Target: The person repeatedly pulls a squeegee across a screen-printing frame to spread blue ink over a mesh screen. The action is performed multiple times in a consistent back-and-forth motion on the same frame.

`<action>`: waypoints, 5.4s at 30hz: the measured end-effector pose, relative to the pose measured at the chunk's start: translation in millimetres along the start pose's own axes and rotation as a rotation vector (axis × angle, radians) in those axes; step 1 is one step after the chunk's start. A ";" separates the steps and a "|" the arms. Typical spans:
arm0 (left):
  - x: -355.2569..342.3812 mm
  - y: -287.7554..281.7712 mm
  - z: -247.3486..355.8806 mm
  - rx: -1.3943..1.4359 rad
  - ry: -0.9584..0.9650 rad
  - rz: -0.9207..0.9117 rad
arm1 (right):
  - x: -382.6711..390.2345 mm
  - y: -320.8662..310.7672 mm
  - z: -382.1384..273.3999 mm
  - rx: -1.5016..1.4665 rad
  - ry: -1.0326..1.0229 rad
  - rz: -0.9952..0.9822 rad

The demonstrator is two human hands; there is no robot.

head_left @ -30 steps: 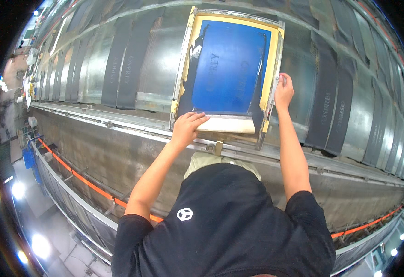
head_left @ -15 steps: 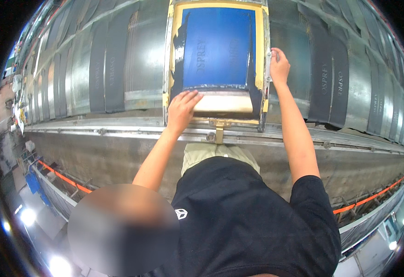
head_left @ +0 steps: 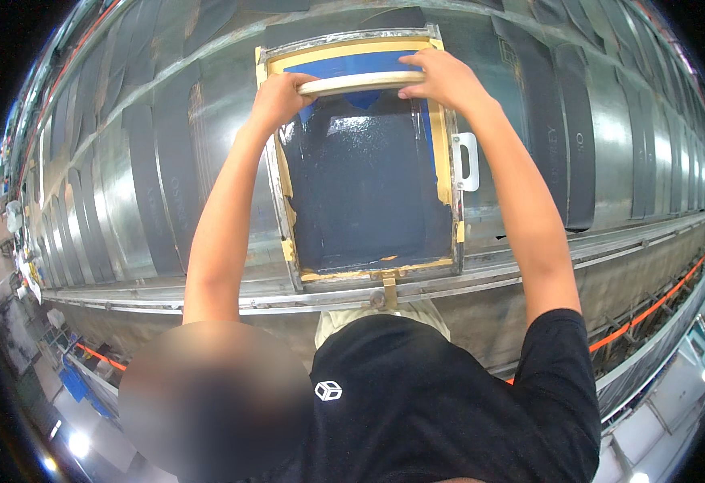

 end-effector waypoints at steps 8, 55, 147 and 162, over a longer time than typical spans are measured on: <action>73.3 55.9 16.5 -0.054 -0.005 0.071 | 70.3 92.6 -1.3 -0.082 -0.036 0.302; 272.5 97.3 69.1 -0.099 0.085 0.157 | 256.7 98.8 -83.8 -0.180 -0.008 0.185; 325.3 73.2 131.4 1.293 -0.360 0.568 | 128.0 86.9 -103.8 -2.520 0.675 -0.058; 237.2 121.8 126.4 2.057 -0.488 -0.097 | 167.4 70.4 -162.1 -2.704 0.684 0.035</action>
Point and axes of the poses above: each hand's wrist, its own x-axis away from the middle knuckle, its own y-axis out of the palm, z = x × y, the point moved 4 cm from there along -x, towards the middle knuckle, and after that the axes turned 7 degrees about x, right-handed, at the moved point
